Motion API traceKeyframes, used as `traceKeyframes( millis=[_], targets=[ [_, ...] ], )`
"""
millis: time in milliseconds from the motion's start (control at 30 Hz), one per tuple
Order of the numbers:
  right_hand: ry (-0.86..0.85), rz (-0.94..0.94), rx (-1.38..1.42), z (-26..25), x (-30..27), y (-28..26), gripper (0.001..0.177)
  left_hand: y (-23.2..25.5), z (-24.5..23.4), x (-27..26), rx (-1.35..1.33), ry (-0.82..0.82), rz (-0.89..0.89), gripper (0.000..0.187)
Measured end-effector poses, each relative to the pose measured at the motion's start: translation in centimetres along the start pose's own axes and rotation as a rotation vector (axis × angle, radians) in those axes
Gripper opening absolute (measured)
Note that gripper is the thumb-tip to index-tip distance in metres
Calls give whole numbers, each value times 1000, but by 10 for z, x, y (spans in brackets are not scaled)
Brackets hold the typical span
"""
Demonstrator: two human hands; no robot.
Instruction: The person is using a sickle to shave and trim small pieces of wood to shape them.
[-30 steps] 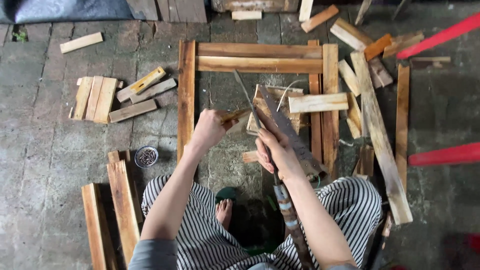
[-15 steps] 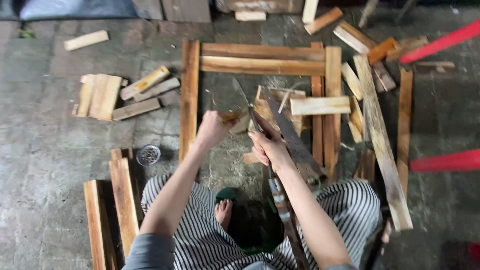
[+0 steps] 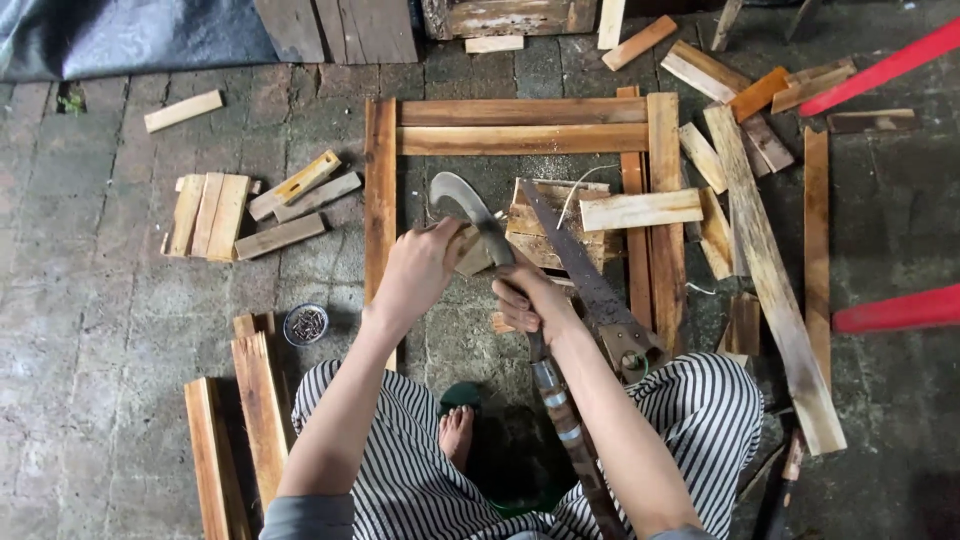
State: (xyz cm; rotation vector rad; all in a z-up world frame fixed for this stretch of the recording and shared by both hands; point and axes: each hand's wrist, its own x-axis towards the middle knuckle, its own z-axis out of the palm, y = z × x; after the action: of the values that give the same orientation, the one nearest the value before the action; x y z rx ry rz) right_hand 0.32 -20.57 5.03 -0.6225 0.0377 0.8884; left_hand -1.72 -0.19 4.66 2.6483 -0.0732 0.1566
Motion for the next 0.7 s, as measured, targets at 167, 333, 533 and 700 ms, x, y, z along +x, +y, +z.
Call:
traceKeyframes(
  millis=[167, 333, 533, 700],
  targets=[
    [137, -194, -470, 23, -18, -3, 64, 26, -8, 3, 56, -44, -9, 18],
    [175, -233, -553, 7, -1, 6, 73, 29, -23, 1, -80, -46, -16, 16],
    [210, -224, -566, 5, 1, 11, 77, 36, -36, 0, -135, -34, 16, 20],
    [121, -145, -434, 0, 8, 10, 79, 39, -44, 0, -178, 5, -14, 18]
  ],
)
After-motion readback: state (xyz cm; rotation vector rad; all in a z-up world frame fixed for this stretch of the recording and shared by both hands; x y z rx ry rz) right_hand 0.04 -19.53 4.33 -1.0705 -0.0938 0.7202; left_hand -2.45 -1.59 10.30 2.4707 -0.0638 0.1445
